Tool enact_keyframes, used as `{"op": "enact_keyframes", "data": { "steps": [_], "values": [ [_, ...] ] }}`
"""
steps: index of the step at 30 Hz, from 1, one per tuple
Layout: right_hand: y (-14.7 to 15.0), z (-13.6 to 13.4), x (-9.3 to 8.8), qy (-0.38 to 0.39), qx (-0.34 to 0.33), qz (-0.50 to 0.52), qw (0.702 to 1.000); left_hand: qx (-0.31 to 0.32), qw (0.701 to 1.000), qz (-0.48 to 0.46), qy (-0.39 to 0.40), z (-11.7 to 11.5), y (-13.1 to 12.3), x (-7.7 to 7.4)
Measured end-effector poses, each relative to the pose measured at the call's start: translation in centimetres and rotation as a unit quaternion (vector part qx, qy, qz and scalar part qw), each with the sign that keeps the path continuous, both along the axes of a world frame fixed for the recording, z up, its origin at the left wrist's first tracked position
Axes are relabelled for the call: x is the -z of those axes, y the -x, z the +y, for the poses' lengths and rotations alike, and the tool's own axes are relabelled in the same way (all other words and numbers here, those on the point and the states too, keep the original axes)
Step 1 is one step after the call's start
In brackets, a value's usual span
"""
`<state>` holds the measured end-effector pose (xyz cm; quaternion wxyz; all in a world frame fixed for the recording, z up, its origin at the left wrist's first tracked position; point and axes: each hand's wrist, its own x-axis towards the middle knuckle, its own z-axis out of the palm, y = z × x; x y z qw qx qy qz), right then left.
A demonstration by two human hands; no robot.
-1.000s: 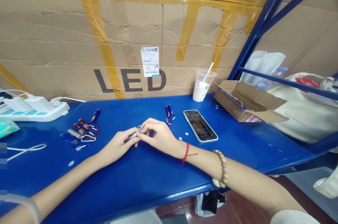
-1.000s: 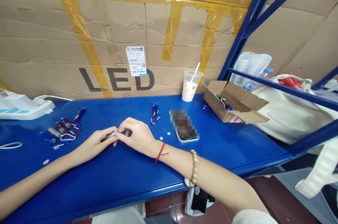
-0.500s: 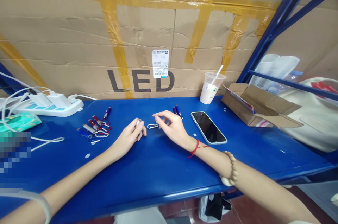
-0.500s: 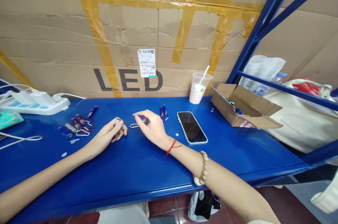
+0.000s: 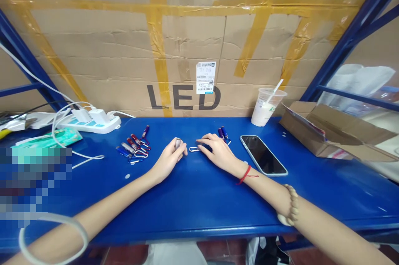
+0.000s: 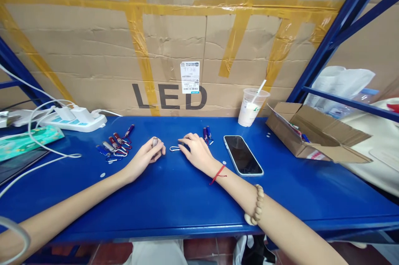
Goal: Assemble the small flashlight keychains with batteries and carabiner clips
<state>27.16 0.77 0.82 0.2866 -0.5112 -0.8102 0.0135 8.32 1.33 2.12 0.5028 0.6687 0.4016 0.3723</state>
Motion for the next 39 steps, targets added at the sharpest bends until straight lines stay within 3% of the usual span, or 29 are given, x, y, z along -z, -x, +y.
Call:
{"op": "enact_keyframes", "data": {
  "steps": [8,11,14,17,26,29,34,39],
  "values": [
    [-0.8,0.8,0.1,0.051,0.031,0.053,0.997,0.028,0.996,0.020,-0.077,-0.3,0.4,0.2],
    [-0.7,0.4,-0.7,0.029,0.025,0.098,0.994,0.065,0.991,0.051,-0.104,-0.7,0.4,0.2],
    [0.1,-0.7,-1.8,-0.017,0.015,0.214,0.976,0.100,0.984,0.084,-0.123,-1.2,0.3,0.1],
    [1.3,-2.0,-2.8,-0.007,-0.007,0.311,0.950,0.119,0.980,0.091,-0.134,-1.4,0.1,0.0],
    [1.7,-2.4,-2.1,0.087,-0.073,0.372,0.921,0.103,0.973,0.097,-0.180,-1.2,0.4,0.4],
    [1.2,-2.2,-2.2,0.108,-0.086,0.350,0.926,0.107,0.970,0.104,-0.191,-1.1,0.5,0.6],
    [0.5,-2.2,-3.0,0.051,-0.096,0.248,0.963,0.129,0.957,0.121,-0.230,-1.0,0.7,0.9],
    [0.2,-2.3,-2.8,0.027,-0.127,0.174,0.976,0.127,0.949,0.145,-0.250,-1.0,0.8,1.2]
  ]
}}
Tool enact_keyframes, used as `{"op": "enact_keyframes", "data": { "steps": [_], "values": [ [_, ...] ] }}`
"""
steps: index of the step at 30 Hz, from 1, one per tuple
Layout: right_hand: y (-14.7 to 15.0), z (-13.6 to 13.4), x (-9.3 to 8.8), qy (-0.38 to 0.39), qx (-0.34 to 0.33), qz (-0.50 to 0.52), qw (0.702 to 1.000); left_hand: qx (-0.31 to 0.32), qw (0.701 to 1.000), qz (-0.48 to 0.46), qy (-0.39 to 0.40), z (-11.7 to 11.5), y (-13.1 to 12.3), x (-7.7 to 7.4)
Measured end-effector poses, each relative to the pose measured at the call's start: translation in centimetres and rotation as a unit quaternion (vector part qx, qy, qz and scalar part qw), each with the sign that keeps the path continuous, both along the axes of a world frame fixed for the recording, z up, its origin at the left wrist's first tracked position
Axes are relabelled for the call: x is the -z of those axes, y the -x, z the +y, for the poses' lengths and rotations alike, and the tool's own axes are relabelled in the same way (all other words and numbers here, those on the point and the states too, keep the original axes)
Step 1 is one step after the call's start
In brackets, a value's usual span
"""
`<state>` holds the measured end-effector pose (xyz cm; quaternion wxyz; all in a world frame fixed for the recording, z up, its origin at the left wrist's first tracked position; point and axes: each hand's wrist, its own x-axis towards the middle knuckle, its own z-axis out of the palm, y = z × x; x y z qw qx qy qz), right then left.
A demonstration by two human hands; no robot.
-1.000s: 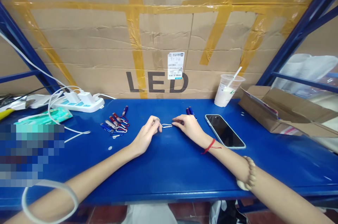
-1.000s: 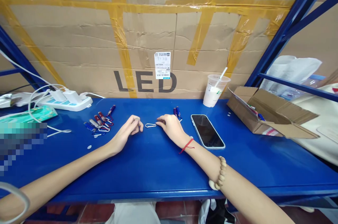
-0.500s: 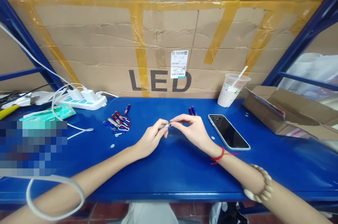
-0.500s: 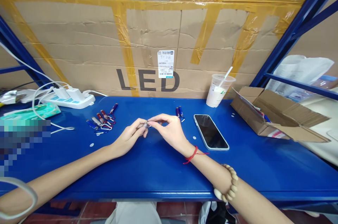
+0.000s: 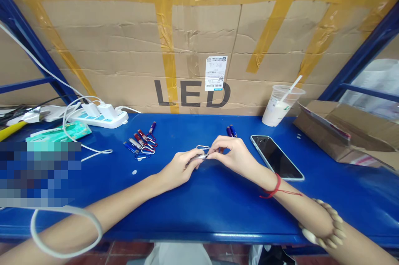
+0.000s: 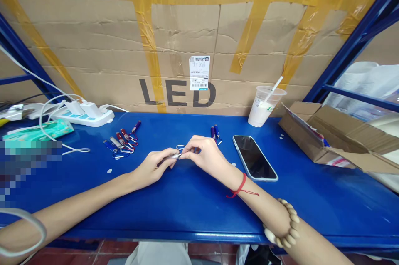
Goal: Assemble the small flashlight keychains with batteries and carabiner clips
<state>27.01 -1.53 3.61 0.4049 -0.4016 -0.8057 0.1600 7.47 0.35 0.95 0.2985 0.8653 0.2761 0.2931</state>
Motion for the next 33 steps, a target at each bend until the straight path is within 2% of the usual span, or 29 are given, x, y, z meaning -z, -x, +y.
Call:
{"op": "enact_keyframes", "data": {
  "steps": [6,15,33],
  "values": [
    [0.5,-0.3,0.9,0.025,0.024,-0.004,0.999,-0.011,1.000,0.021,-0.004,-0.1,0.1,0.0],
    [0.8,-0.3,0.7,0.122,0.054,0.018,0.991,-0.011,1.000,0.016,-0.003,-0.1,0.1,0.0],
    [-0.2,0.4,0.3,0.115,0.024,-0.012,0.993,-0.023,0.999,-0.021,0.024,0.4,-0.1,0.2]
  ]
}}
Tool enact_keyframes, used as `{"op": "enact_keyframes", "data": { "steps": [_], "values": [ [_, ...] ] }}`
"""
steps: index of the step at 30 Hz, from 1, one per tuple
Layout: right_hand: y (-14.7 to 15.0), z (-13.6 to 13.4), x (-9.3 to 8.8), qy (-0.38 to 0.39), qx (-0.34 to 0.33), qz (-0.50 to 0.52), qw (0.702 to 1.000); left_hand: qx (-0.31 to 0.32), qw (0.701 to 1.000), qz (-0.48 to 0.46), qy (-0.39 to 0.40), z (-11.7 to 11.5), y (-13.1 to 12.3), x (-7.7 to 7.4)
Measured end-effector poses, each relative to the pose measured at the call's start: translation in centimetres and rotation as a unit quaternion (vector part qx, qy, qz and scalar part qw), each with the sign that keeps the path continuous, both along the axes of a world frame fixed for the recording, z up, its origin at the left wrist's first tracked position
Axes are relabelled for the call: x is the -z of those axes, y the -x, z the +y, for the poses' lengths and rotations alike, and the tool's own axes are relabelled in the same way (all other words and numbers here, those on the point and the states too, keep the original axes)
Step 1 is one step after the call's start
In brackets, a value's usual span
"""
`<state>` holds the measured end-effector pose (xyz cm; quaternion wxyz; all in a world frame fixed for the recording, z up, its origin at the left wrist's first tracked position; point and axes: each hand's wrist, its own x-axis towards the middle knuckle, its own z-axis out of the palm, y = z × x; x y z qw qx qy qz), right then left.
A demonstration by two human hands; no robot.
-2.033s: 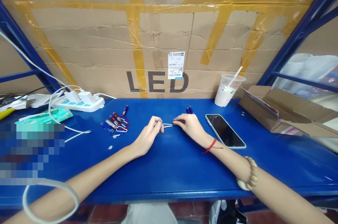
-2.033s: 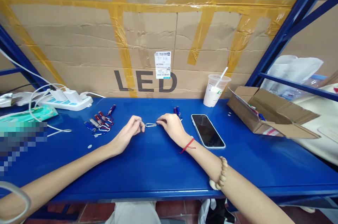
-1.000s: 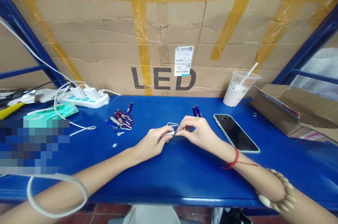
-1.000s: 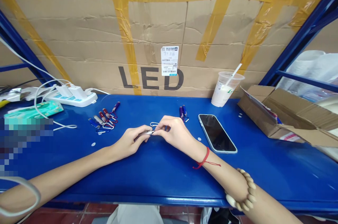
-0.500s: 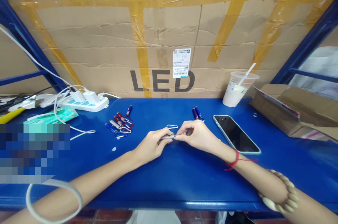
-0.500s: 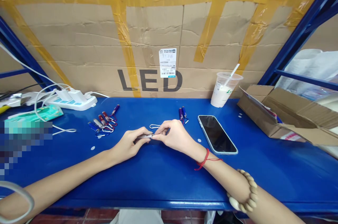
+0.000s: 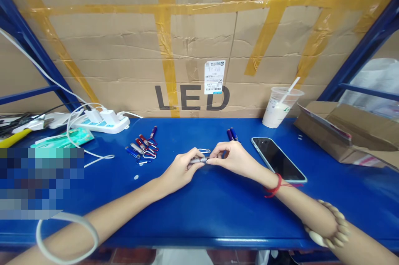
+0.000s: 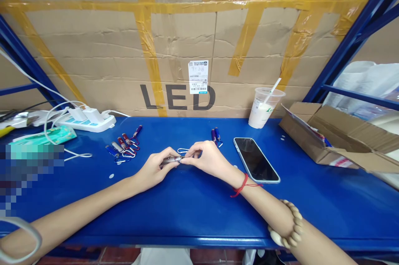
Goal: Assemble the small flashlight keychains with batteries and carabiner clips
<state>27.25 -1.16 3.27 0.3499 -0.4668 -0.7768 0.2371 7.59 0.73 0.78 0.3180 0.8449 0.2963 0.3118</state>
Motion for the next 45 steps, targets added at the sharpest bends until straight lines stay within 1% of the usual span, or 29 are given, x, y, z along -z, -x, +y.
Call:
{"op": "enact_keyframes", "data": {
  "steps": [3,5,8,10,14,16,18,21,24,26,29,32,38,43,45],
  "values": [
    [0.0,0.0,0.1,-0.007,-0.002,-0.002,1.000,0.021,1.000,-0.004,-0.008,-0.1,0.0,-0.2],
    [0.1,0.0,0.2,-0.023,0.010,0.000,1.000,0.018,1.000,-0.012,0.001,-0.1,-0.1,-0.3],
    [0.0,-0.1,0.2,-0.098,0.040,0.002,0.994,-0.009,0.998,-0.034,0.052,-0.1,-0.3,-0.5],
    [-0.2,-0.2,0.1,-0.165,0.025,-0.010,0.986,-0.016,0.995,-0.046,0.088,-0.1,-0.5,-0.5],
    [-0.7,-0.3,-0.3,-0.269,-0.043,-0.082,0.959,0.013,0.988,-0.072,0.138,-0.1,-0.6,-0.4],
    [-0.9,-0.2,-0.4,-0.305,-0.055,-0.104,0.945,0.032,0.984,-0.082,0.155,-0.1,-0.6,-0.4],
    [-1.0,-0.2,-0.3,-0.322,-0.056,-0.100,0.940,0.052,0.982,-0.084,0.158,-0.1,-0.5,-0.4],
    [-0.9,-0.2,-0.2,-0.308,-0.053,-0.074,0.947,0.066,0.986,-0.059,0.140,-0.3,-0.3,-0.5],
    [-0.7,-0.2,0.1,-0.269,-0.061,-0.054,0.960,0.058,0.991,-0.029,0.117,-0.5,-0.2,-0.5],
    [-0.6,-0.2,0.3,-0.239,-0.063,-0.039,0.968,0.053,0.992,-0.026,0.112,-0.6,-0.2,-0.5],
    [-0.4,-0.2,0.5,-0.192,-0.049,-0.017,0.980,0.045,0.992,-0.032,0.110,-0.7,-0.2,-0.3],
    [-0.2,-0.3,0.6,-0.149,-0.028,-0.020,0.988,0.042,0.994,-0.029,0.100,-0.8,-0.2,-0.1],
    [0.4,-0.4,1.1,-0.085,0.020,-0.002,0.996,0.027,0.997,-0.020,0.072,-0.8,-0.1,0.1],
    [0.8,-0.5,1.3,-0.035,0.042,0.019,0.998,0.011,0.999,-0.001,0.034,-0.8,-0.1,0.1],
    [1.0,-0.6,1.3,-0.005,0.052,0.028,0.998,0.004,1.000,0.001,0.025,-0.8,-0.1,0.2]
  ]
}}
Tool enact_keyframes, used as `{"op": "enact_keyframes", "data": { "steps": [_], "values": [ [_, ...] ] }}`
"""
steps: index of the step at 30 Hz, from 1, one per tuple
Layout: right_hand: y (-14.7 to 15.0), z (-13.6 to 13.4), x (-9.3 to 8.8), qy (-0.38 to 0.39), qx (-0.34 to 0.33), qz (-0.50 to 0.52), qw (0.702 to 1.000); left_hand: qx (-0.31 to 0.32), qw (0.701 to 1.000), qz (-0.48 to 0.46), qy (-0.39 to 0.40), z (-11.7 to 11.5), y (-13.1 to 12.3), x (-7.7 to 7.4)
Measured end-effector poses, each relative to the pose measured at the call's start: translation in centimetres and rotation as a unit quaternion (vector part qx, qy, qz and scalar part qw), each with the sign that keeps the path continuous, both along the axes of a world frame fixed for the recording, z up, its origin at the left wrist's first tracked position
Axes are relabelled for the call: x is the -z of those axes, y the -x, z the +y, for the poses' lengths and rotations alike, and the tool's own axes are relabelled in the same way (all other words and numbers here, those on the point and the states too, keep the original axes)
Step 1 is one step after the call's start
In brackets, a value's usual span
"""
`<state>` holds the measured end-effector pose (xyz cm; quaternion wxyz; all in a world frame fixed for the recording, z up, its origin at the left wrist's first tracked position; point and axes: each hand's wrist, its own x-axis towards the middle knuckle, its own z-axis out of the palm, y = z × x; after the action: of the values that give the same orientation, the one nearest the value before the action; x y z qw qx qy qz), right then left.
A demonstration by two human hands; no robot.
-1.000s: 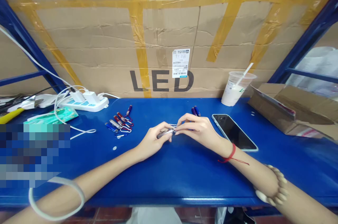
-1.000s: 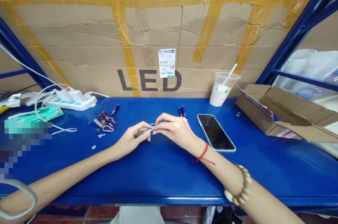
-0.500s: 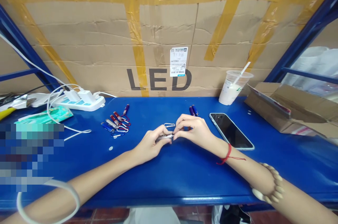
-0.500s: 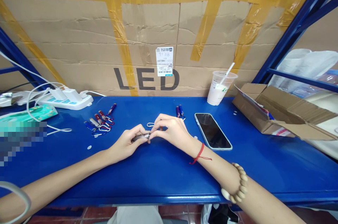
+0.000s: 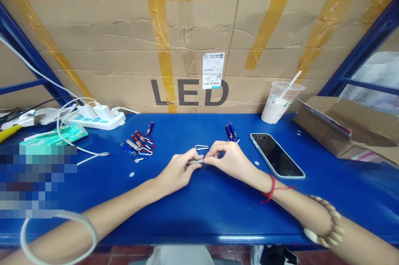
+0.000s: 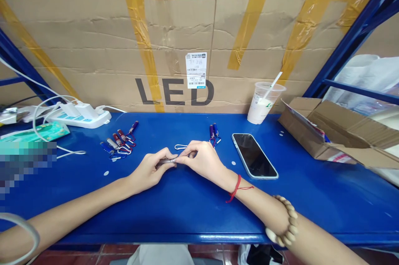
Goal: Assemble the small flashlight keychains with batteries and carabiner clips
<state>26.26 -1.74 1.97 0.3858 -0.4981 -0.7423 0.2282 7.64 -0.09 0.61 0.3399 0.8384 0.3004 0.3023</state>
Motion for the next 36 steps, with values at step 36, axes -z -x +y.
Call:
{"op": "enact_keyframes", "data": {
  "steps": [36],
  "values": [
    [-1.1,2.0,1.4,-0.101,-0.079,-0.182,0.975,-0.176,0.962,-0.153,0.140,1.9,-0.7,-0.3]
  ]
}}
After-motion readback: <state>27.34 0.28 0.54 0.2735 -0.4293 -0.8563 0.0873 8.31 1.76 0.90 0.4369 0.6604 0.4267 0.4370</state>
